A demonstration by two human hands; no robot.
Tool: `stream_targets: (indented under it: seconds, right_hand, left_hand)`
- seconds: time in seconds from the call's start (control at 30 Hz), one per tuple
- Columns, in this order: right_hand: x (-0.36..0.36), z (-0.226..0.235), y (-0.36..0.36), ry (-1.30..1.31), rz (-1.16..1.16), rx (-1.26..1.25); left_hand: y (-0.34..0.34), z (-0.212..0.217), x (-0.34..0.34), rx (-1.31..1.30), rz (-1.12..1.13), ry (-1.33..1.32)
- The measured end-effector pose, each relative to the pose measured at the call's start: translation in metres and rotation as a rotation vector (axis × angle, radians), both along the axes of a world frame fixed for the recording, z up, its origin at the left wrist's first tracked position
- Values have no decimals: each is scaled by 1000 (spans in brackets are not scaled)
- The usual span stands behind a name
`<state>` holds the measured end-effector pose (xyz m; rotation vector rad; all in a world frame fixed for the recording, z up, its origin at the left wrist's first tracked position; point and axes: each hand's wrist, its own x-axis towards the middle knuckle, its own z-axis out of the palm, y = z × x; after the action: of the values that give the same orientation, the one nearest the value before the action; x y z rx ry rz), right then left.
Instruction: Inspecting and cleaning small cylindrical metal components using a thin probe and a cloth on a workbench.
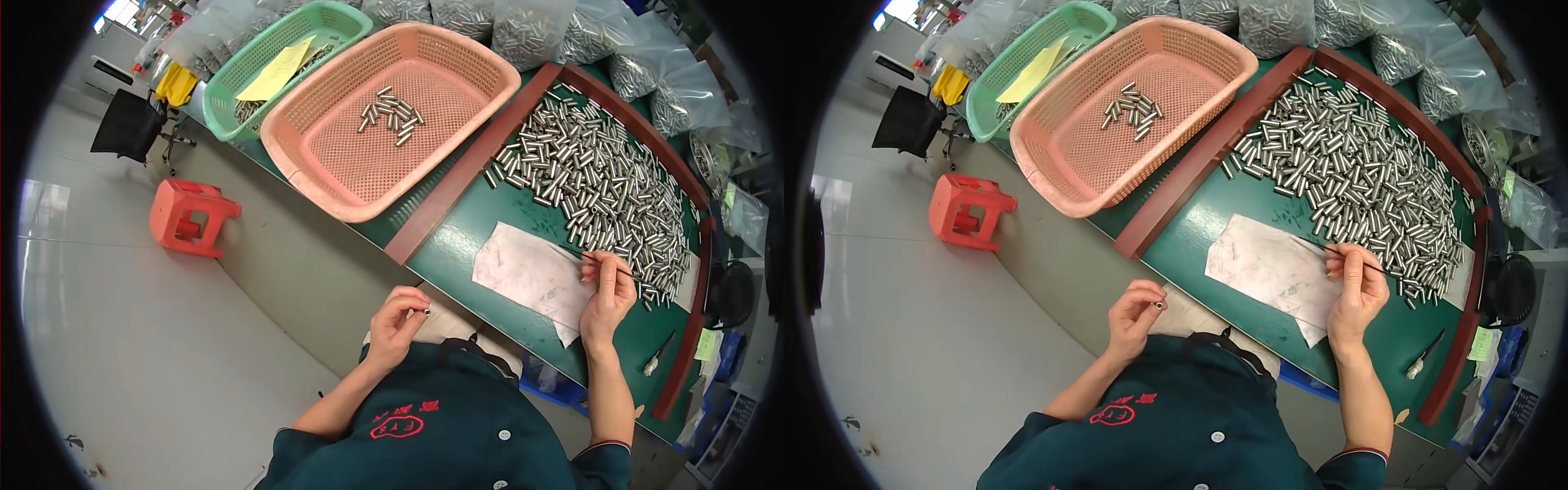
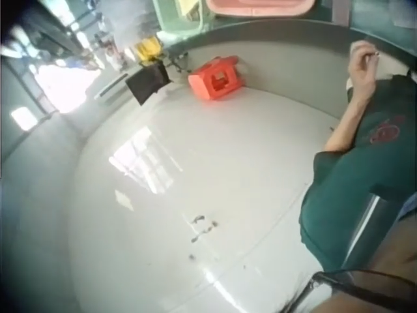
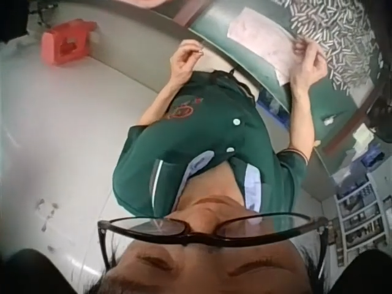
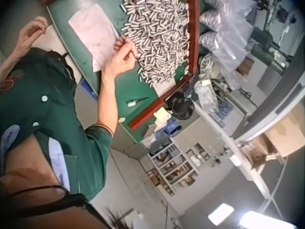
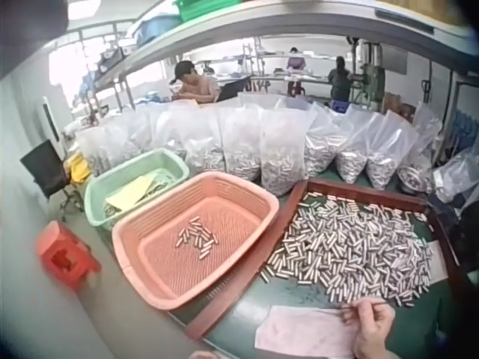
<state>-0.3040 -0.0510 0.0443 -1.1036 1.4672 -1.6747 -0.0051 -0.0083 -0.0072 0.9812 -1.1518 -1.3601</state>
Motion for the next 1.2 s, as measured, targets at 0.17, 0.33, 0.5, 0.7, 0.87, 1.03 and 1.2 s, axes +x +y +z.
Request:
stream_targets:
  seconds: [0.17,0.33,0.5,0.7,0.87,1.03,1.2]
  right_hand:
    - [0,0,0,1,-3,-18]
    - [-1,0,1,0,-10,-24]
    - [-1,1,1,-1,-13,-28]
    - [1,-1,0,-13,-5,-36]
    - [3,0,3,149,23,-161]
    - [2,13,6,322,80,-425]
    - [0,18,7,459,40,-594]
  left_hand:
    - [-1,-3,-1,35,7,41]
    - [-1,-4,-3,16,14,28]
    - [-3,-2,-4,-29,15,-24]
    - [-4,0,-1,-51,18,-119]
    - [-5,11,-4,-63,26,-142]
    - [-26,54,-40,-174,-65,-36]
    - [-59,68,-92,-178,-290,110]
